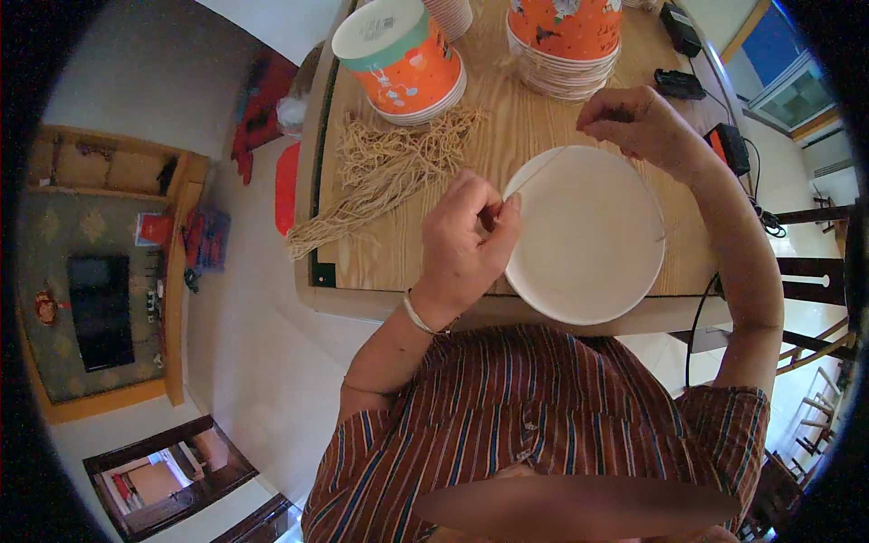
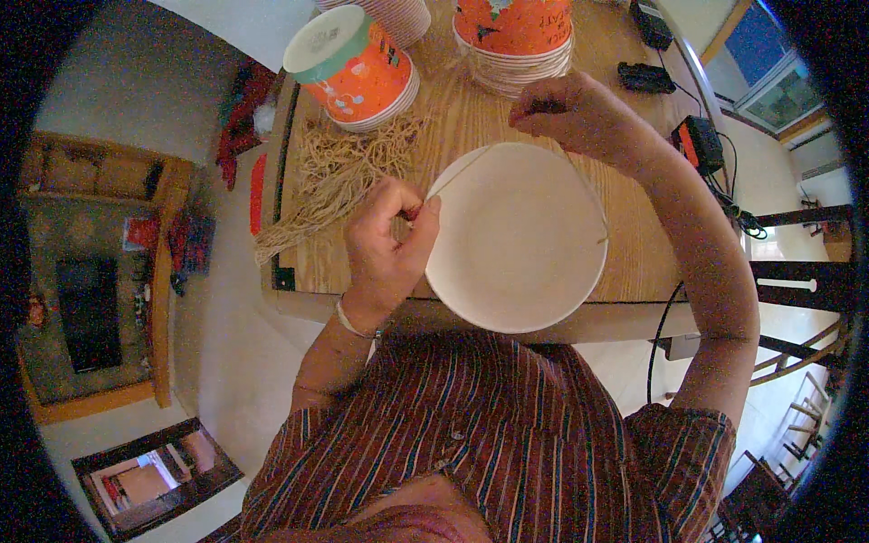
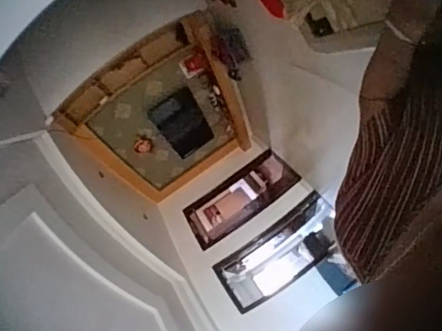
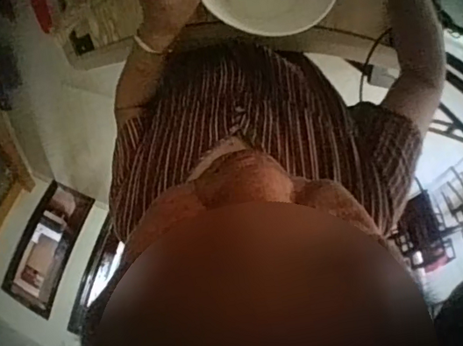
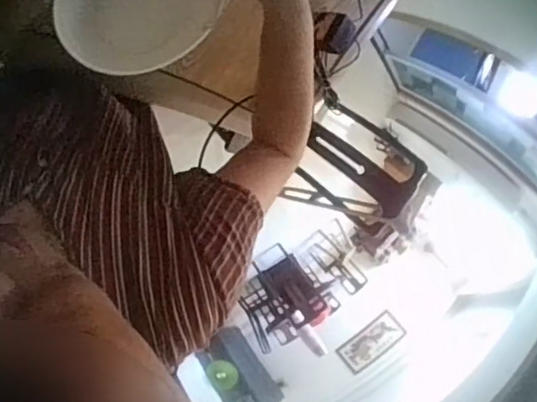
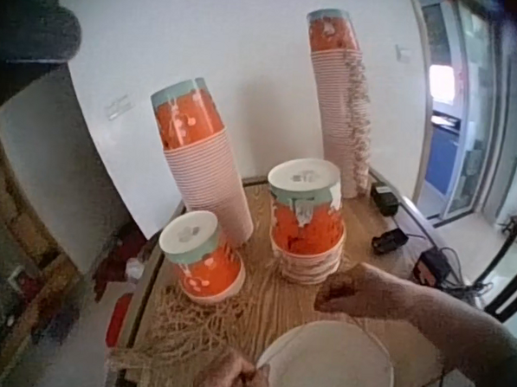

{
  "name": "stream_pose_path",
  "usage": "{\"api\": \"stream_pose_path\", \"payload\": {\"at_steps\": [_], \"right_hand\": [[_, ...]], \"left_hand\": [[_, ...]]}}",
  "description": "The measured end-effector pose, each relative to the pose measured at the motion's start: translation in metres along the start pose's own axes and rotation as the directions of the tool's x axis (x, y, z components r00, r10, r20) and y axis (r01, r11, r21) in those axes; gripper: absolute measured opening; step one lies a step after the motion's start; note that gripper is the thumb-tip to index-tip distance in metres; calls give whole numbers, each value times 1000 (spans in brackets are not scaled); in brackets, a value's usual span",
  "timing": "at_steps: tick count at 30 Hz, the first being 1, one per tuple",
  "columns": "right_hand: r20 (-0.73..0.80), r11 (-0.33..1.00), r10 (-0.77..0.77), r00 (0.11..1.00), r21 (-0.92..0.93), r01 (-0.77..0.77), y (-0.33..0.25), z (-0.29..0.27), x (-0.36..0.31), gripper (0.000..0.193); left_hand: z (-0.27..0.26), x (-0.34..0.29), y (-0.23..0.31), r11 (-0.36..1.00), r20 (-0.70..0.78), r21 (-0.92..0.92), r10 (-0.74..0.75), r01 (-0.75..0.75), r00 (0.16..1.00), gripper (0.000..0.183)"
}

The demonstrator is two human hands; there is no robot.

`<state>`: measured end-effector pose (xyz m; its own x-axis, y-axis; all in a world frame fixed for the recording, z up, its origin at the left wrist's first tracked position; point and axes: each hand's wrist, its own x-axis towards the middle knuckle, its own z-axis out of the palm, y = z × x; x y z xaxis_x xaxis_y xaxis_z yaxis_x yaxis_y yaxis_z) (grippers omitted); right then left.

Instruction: Tying decorative or securing raffia/string around paper bowls.

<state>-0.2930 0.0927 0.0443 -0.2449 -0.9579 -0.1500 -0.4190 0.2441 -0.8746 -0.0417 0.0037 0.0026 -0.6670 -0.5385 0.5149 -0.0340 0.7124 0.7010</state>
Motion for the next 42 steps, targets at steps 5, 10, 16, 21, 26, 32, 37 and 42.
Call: {"api": "stream_pose_path", "payload": {"at_steps": [5, 10, 16, 21, 26, 32, 37, 42], "right_hand": [[12, 991, -62, 998, 122, 61, 30, 13, 6, 6], [213, 927, 220, 952, 259, -272, 34, 14, 0, 9], [76, 995, 103, 992, -6, -103, 51, 7, -12, 11], [42, 969, 211, 977, -138, -203, 8, -28, -40, 26], [228, 869, 389, 893, -413, -274, -36, -31, -80, 33], [267, 879, 475, 838, -119, -461, -16, -21, -99, 34], [247, 924, 363, 899, 32, -381, -7, -15, -98, 29], [234, 939, 302, 924, 92, -331, -8, -17, -96, 32]], "left_hand": [[6, -3, 5, 976, -51, -93, -202, 197, 978, 20], [-2, -5, -9, 837, 140, -326, -417, 440, 898, 15], [-3, -11, -5, 856, 111, -361, -354, 370, 928, 8], [-7, -8, 10, 909, 177, -153, -360, 387, 916, 12], [-7, -6, 13, 869, 133, -139, -459, 475, 878, 10], [0, -1, 10, 906, 39, -75, -415, 417, 909, 9], [-5, -3, 7, 920, -39, -151, -372, 362, 927, 10], [-7, 14, 20, 959, -82, -40, -281, 279, 956, 10]]}}
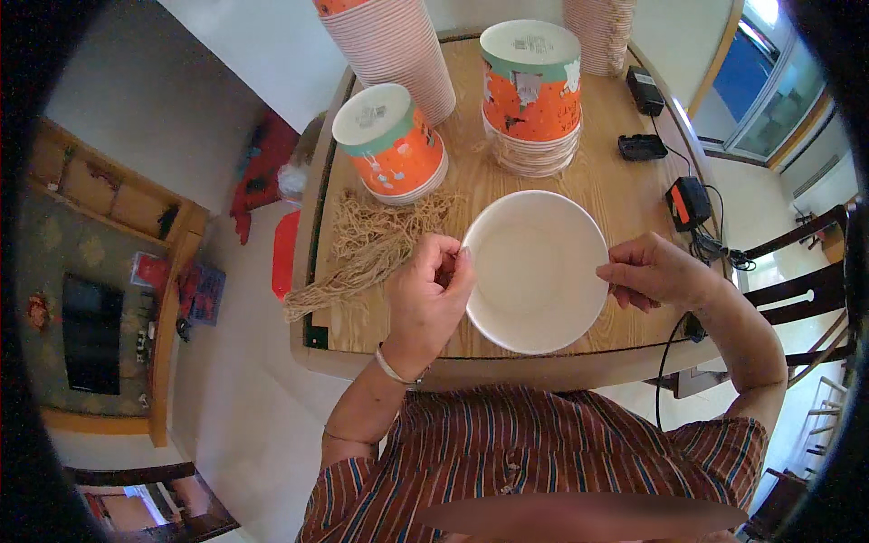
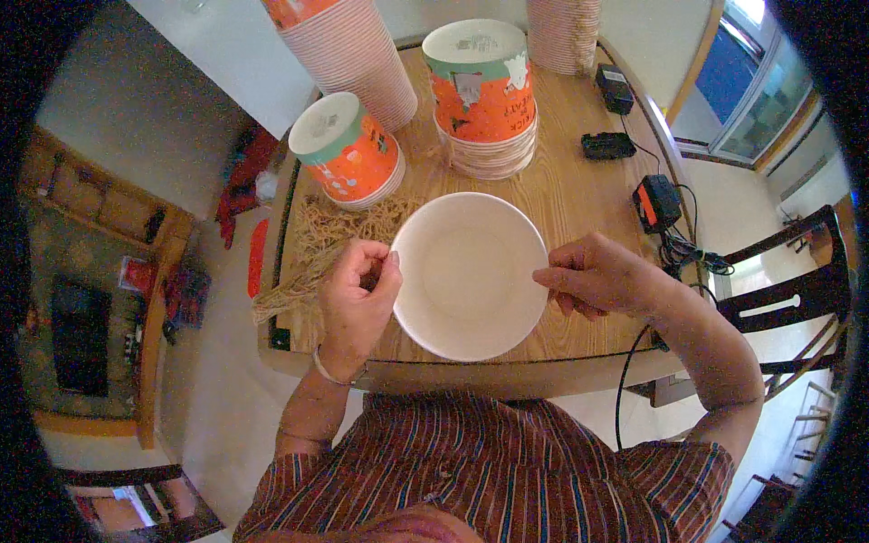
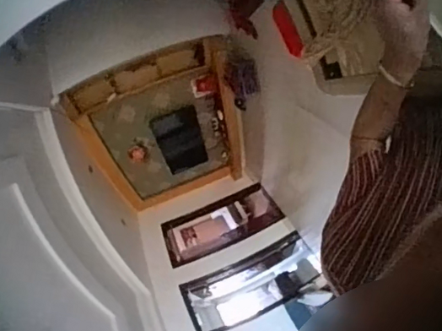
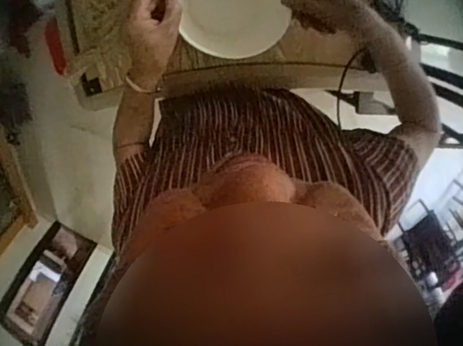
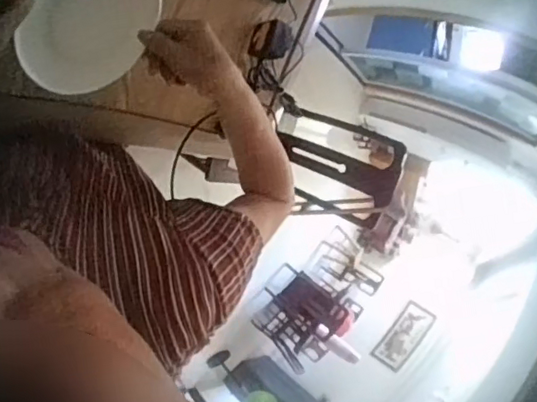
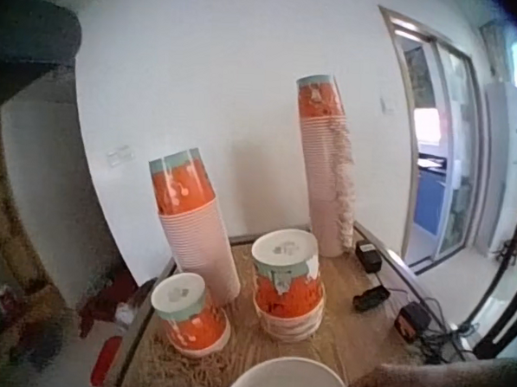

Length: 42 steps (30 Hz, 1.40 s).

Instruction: Tying decorative or securing raffia/string around paper bowls.

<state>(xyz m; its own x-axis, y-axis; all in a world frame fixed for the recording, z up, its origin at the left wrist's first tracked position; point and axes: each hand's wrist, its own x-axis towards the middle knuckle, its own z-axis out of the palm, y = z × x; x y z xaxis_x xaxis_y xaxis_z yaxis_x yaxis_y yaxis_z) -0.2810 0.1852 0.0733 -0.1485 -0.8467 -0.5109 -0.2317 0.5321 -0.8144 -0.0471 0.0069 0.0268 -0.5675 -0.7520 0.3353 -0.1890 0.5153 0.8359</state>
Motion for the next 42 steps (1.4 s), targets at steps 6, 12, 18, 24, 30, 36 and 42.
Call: {"api": "stream_pose_path", "payload": {"at_steps": [6, 12, 18, 24, 30, 36, 42], "right_hand": [[-191, 996, 84, 978, -17, -89, -4, -17, -4, 36], [-505, 997, -59, 861, -80, 21, -20, -67, -31, 23], [-721, 932, -356, 595, -324, 164, -62, -108, -39, 28], [-686, 867, -485, 543, -458, 196, -89, -164, -28, 31], [-701, 810, -582, 411, -542, 224, -115, -208, -10, 27], [-651, 797, -586, 482, -569, 201, -126, -261, 38, 27], [-609, 781, -625, 489, -506, 366, -122, -265, 134, 24]], "left_hand": [[7, 18, 22, 986, 51, 23, 164, -166, 985, 12], [31, 74, 68, 923, 26, -138, 367, -360, 930, 14], [53, 146, 94, 827, -64, -235, 510, -510, 858, 20], [51, 191, 119, 793, -110, -159, 578, -588, 809, 18], [22, 203, 175, 932, 16, -168, 329, -322, 944, 16], [33, 245, 160, 782, -173, 87, 622, -617, 764, 18], [48, 312, 93, 618, -83, 374, 765, -692, 638, 36]]}}
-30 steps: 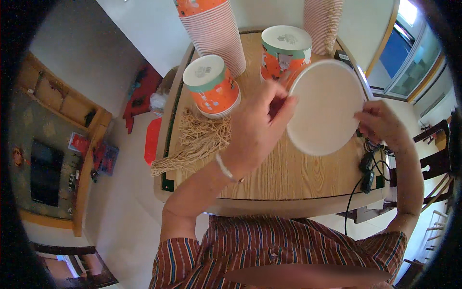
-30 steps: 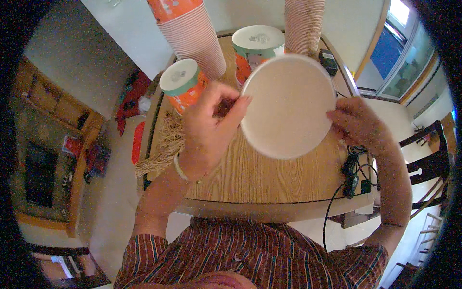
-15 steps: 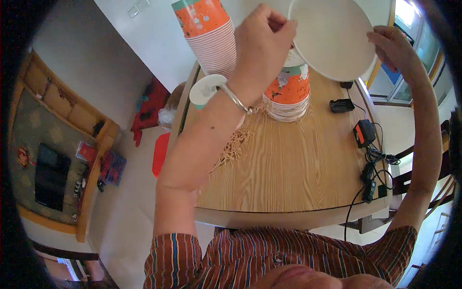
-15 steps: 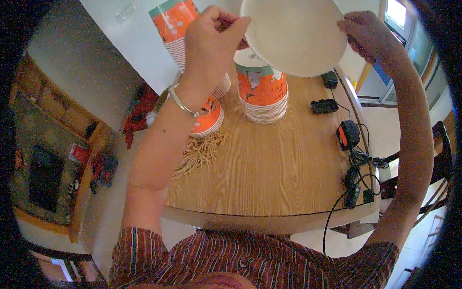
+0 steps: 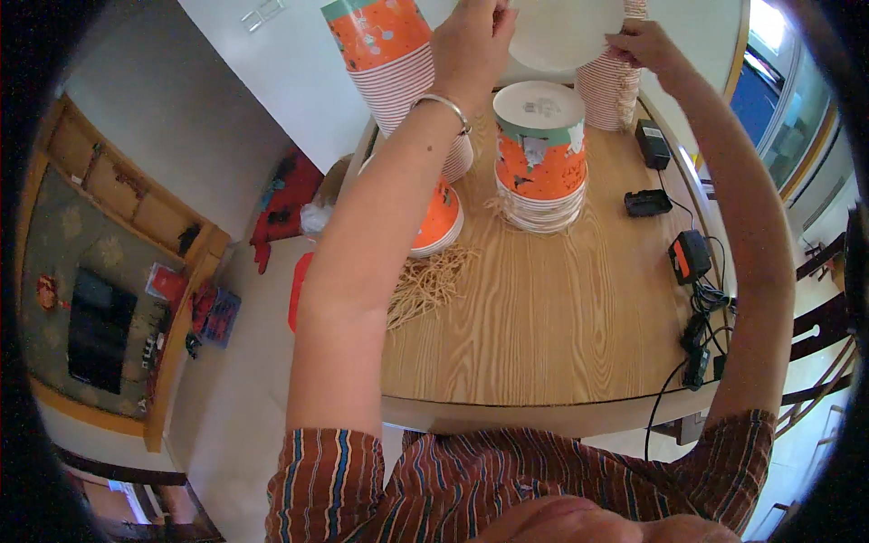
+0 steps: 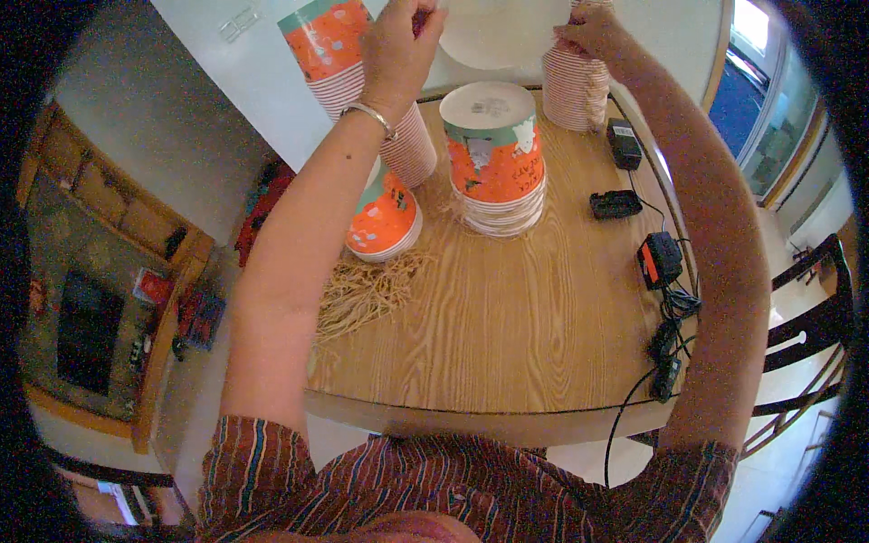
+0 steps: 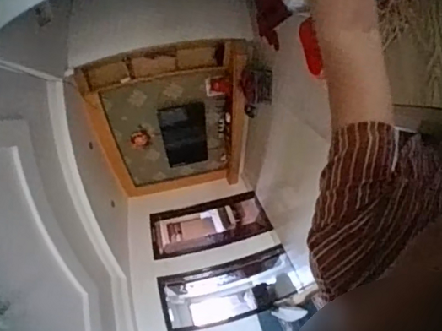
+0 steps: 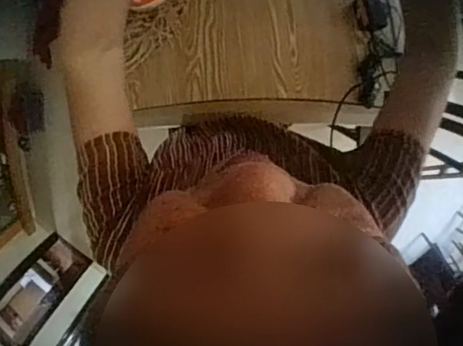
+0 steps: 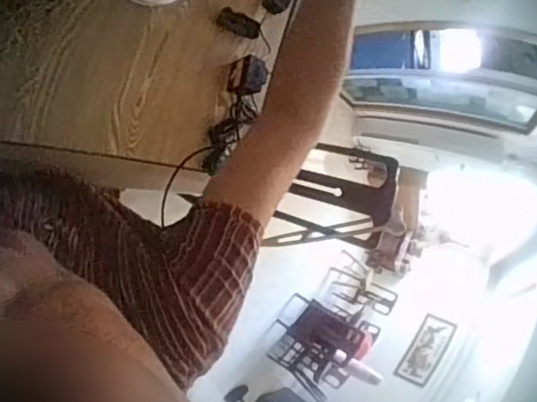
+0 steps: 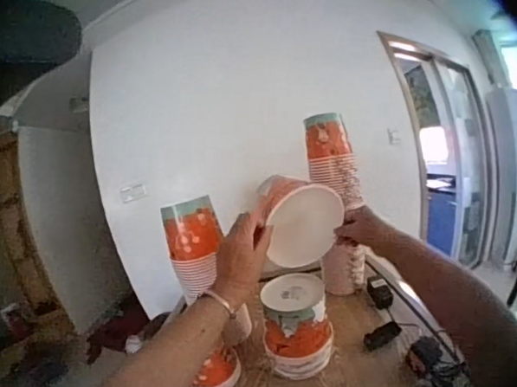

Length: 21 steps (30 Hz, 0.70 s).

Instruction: Tying decorative or securing raffia/string around paper bowls.

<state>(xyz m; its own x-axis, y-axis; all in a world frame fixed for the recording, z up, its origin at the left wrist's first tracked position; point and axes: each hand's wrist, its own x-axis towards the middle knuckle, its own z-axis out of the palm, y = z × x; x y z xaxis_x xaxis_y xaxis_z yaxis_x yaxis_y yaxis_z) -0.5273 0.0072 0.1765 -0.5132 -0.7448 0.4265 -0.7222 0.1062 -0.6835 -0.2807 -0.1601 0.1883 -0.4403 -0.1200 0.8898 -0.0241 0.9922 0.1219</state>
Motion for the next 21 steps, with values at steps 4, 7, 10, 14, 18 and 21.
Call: {"api": "stream_pose_path", "payload": {"at_steps": [4, 7, 10, 14, 18, 21], "right_hand": [[44, 990, 41, 998, 132, -47, 34, 40, 6, 21], [-35, 918, 31, 999, 395, -15, 50, 71, 8, 23], [-132, 858, -9, 991, 509, 75, 58, 89, 13, 24], [-173, 836, -49, 984, 532, 135, 58, 97, 16, 22], [-66, 884, 56, 996, 467, -19, 53, 116, -2, 23], [-14, 898, 67, 998, 436, -54, 71, 123, -11, 24]], "left_hand": [[18, -29, -10, 977, -128, 116, 194, -180, 973, 17], [21, -40, -18, 968, -119, 123, 235, -220, 965, 16], [22, -34, -19, 929, -168, 159, 359, -334, 918, 14], [19, -27, -22, 880, -116, 258, 437, -398, 892, 14], [19, -57, -30, 876, -102, 225, 457, -427, 883, 17], [21, -83, -22, 871, -58, 245, 451, -425, 891, 19]]}}
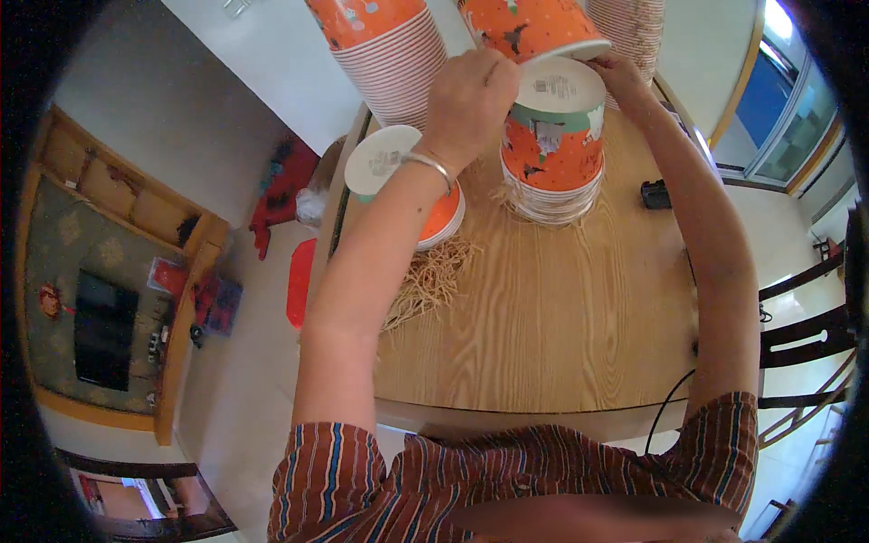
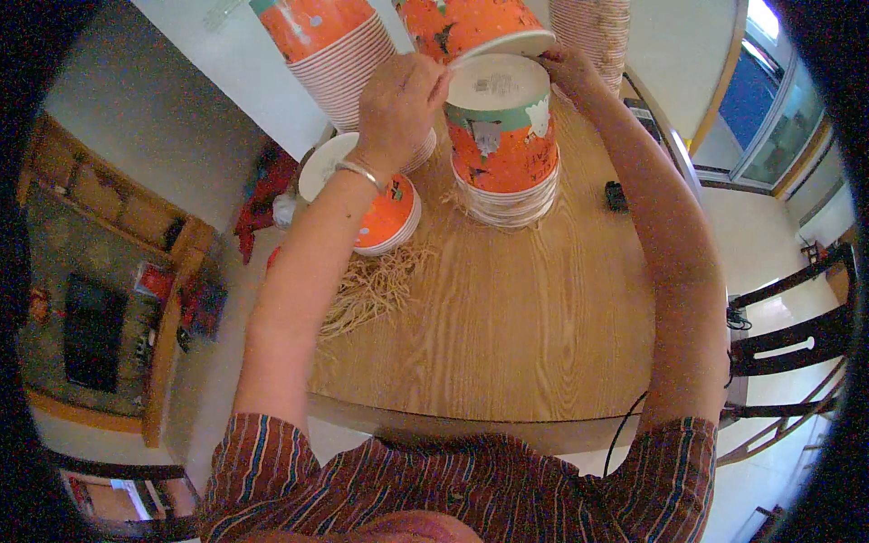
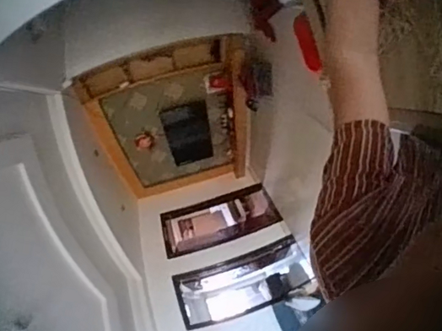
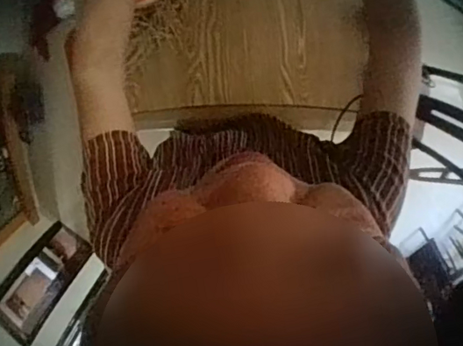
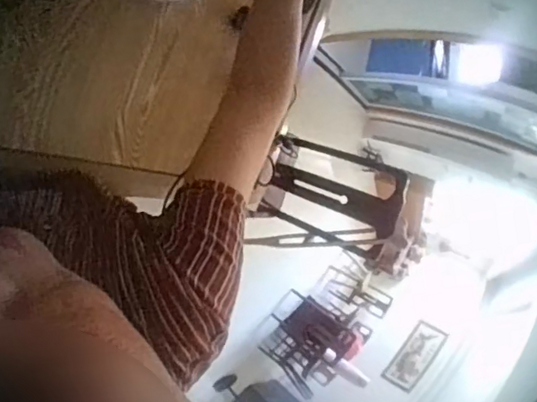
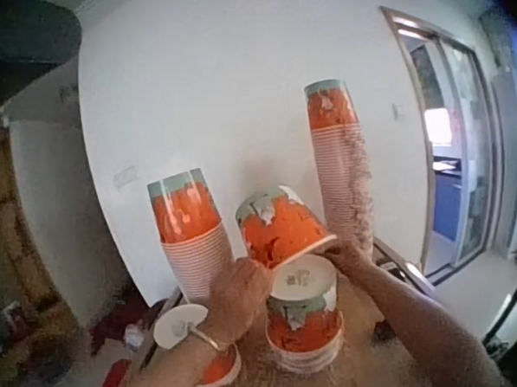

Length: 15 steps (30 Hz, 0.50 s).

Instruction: Tying decorative or securing raffia/string around paper bowls.

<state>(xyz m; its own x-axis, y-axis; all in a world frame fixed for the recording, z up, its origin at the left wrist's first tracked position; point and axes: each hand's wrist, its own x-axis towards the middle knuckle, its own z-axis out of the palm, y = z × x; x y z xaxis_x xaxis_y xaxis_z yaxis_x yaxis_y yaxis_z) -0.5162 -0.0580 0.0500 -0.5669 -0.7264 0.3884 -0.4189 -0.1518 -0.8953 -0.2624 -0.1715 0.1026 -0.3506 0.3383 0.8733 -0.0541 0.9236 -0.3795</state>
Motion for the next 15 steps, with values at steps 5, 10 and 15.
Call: {"api": "stream_pose_path", "payload": {"at_steps": [5, 10, 15], "right_hand": [[61, 996, 52, 997, -73, -48, 26, -12, -7, 26], [164, 993, -32, 986, 113, 14, 49, -18, -24, 33], [267, 911, -227, 937, -283, 301, 29, -15, -52, 50]], "left_hand": [[-6, -14, 17, 996, 12, -63, 64, -63, 998, 19], [-16, -17, 30, 990, 75, -121, 82, -72, 994, 15], [-29, -33, 40, 981, 125, -150, 144, -124, 982, 19]]}}
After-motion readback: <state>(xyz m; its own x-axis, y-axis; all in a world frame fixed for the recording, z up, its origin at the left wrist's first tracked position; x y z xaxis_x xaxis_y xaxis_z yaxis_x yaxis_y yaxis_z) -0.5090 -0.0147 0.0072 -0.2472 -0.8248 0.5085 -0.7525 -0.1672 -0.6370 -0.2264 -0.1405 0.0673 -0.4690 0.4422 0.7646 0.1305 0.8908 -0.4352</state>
